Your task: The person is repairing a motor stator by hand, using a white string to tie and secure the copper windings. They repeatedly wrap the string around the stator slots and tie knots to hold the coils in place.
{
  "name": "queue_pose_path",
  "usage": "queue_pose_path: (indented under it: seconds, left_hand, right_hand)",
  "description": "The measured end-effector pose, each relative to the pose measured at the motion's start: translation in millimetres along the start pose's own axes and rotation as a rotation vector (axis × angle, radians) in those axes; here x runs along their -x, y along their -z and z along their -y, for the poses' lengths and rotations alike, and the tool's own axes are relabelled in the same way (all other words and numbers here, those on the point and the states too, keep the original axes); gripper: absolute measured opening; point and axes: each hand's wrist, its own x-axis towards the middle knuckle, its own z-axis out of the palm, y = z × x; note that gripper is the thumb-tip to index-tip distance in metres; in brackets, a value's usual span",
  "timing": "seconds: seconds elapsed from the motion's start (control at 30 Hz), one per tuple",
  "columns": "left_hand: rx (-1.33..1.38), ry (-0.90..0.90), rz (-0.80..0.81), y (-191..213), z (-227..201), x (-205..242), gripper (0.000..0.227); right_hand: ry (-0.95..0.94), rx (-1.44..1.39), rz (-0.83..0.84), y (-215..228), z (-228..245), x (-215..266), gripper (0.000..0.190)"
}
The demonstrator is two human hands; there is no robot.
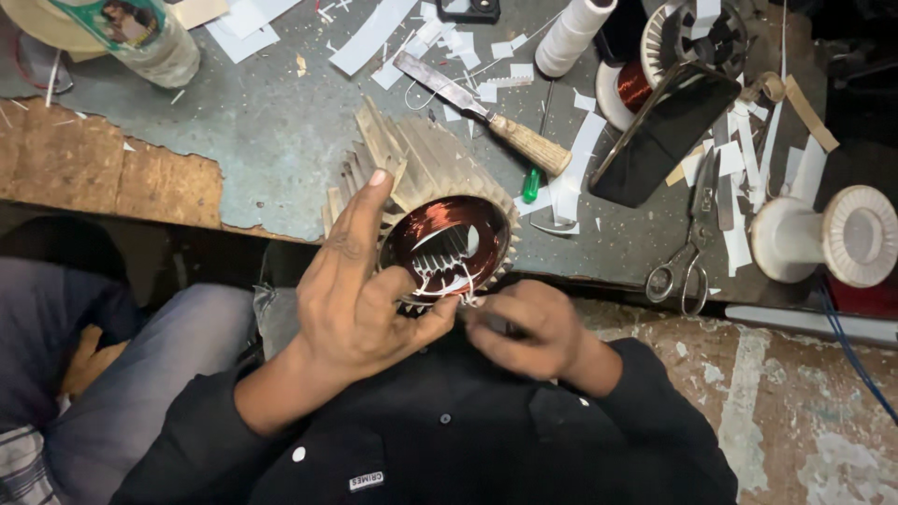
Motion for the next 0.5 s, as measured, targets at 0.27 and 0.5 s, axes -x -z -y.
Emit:
queue_pose_path:
  seconds: [0.27,0.5]
  left_hand:
    - [-0.011,-0.006,0.011,0.4,0.5,-1.5,0.049]
    - [0.0,0.001,-0.004,-1.1,-1.2,0.3,0.052]
  right_hand:
    - [-0.089,0.115,-0.131,-8.4,2.4,11.2,0.028]
    - [0.01,0.174,-0.048,3.6,-9.5,-1.2,0.032]
